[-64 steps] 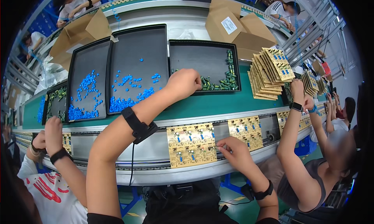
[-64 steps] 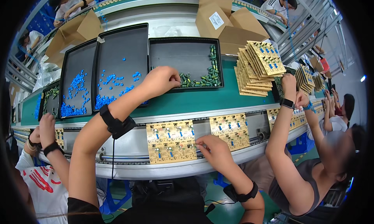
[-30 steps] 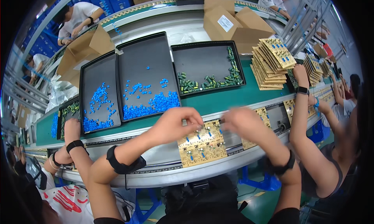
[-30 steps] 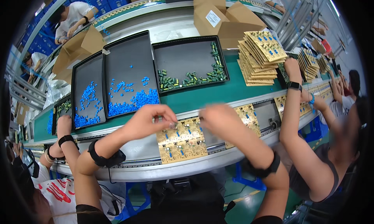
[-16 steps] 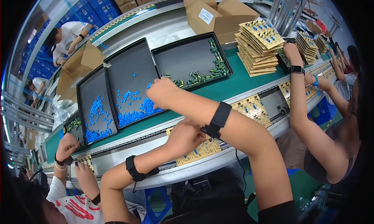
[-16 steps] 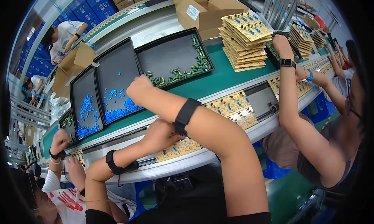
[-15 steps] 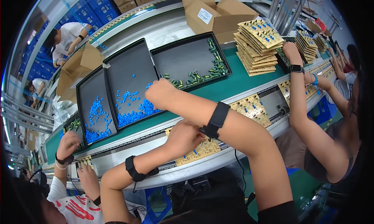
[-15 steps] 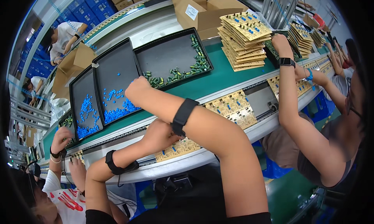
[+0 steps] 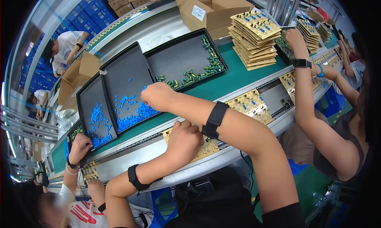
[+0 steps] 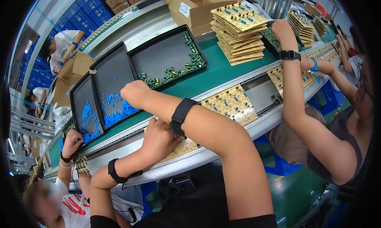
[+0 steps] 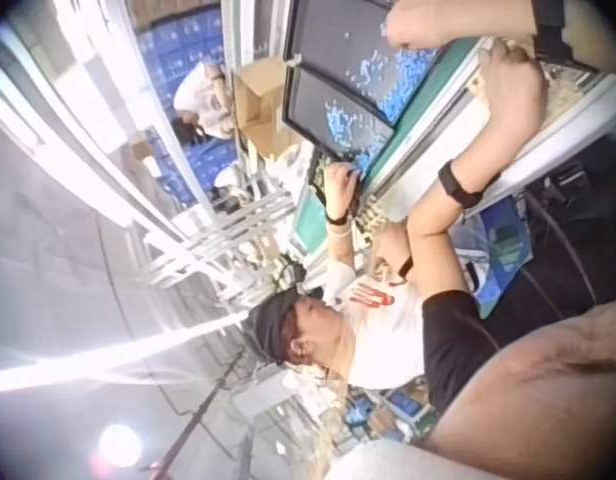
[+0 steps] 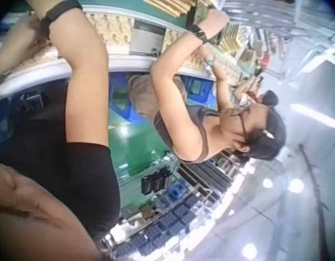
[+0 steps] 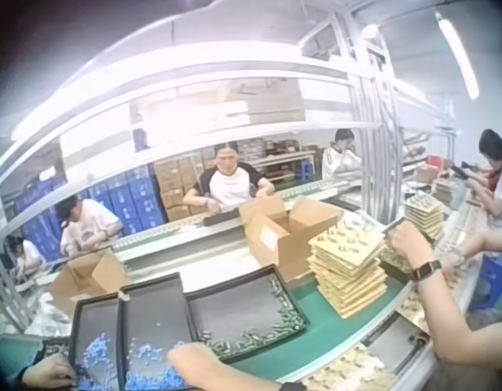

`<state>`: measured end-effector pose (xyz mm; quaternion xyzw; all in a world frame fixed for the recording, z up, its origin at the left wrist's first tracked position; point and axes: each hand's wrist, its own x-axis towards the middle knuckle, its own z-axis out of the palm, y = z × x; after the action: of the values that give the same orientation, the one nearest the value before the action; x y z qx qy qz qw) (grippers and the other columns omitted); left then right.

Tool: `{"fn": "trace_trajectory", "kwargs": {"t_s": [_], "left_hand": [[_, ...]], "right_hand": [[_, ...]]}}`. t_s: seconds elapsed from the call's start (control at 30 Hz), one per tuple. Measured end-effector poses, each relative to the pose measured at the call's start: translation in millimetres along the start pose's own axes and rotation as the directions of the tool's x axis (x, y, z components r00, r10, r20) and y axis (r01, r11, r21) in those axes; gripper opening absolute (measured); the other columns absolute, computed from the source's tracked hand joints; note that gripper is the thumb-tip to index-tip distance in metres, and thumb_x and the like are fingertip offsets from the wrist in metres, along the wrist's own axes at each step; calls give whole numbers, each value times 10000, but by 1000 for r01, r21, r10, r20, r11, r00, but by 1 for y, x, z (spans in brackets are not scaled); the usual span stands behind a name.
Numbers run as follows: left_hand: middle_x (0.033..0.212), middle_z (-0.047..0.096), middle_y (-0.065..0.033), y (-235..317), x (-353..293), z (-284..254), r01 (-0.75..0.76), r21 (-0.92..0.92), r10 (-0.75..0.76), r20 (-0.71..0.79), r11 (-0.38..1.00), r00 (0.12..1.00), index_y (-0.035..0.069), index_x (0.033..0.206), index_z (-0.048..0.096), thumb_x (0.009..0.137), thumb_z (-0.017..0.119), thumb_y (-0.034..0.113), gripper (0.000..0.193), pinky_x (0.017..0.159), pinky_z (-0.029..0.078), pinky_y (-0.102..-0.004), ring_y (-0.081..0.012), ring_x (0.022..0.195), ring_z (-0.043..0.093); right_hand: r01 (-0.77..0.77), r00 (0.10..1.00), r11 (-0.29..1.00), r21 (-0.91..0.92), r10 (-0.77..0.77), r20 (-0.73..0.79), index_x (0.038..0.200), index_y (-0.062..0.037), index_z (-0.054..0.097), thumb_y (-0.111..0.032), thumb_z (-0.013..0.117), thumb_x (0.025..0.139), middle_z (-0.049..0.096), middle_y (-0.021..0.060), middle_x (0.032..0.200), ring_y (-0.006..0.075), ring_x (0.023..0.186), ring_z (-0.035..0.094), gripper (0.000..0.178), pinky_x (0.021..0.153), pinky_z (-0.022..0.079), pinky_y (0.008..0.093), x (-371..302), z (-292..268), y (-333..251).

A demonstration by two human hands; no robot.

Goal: Manually placing electronic components onto circuit board panels at an assembly line station.

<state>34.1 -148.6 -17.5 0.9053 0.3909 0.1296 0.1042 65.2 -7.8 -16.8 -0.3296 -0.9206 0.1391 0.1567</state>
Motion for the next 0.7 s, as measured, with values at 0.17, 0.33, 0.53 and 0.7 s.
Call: {"fn": "trace_trajectory", "kwargs": {"t_s": [0.17, 0.33, 0.53, 0.7], "left_hand": [[766, 587, -28, 6, -3, -2, -30, 116, 30, -3, 993, 1000, 100, 677, 681, 675, 644, 115, 40, 708, 345, -360, -226, 894, 516], [792, 595, -36, 0, 1, -26, 32, 49, -29, -63, 998, 998, 92, 782, 691, 735, 639, 131, 80, 684, 345, -371, -237, 874, 521], [885, 631, -63, -26, -8, -50, 116, 19, -116, -3, 993, 993, 94, 865, 687, 775, 642, 109, 101, 701, 369, -380, -267, 899, 546], [719, 616, -149, -54, -11, -84, 329, 140, -329, -22, 934, 944, 45, 760, 666, 799, 646, 204, 165, 637, 442, -442, -334, 721, 591]], "right_hand": [[35, 999, 997, -63, -36, -28, 749, -70, 691, -44, 591, 732, 676, 140, 780, 312, 798, 669, 104, 680, 538, 405, 1, -3, -3], [93, 983, 992, -84, -104, -148, 733, -67, 689, -32, 603, 703, 670, 143, 756, 317, 773, 667, 98, 663, 538, 411, 4, 7, -1], [-10, 998, 1000, 17, 11, -61, 819, -76, 689, -43, 577, 711, 662, 135, 832, 322, 806, 646, 160, 699, 513, 421, 13, 10, -1], [32, 863, 943, 331, 141, -485, 742, -24, 683, -55, 602, 729, 652, 157, 674, 286, 712, 679, 87, 610, 538, 376, 12, 21, 3]]}}
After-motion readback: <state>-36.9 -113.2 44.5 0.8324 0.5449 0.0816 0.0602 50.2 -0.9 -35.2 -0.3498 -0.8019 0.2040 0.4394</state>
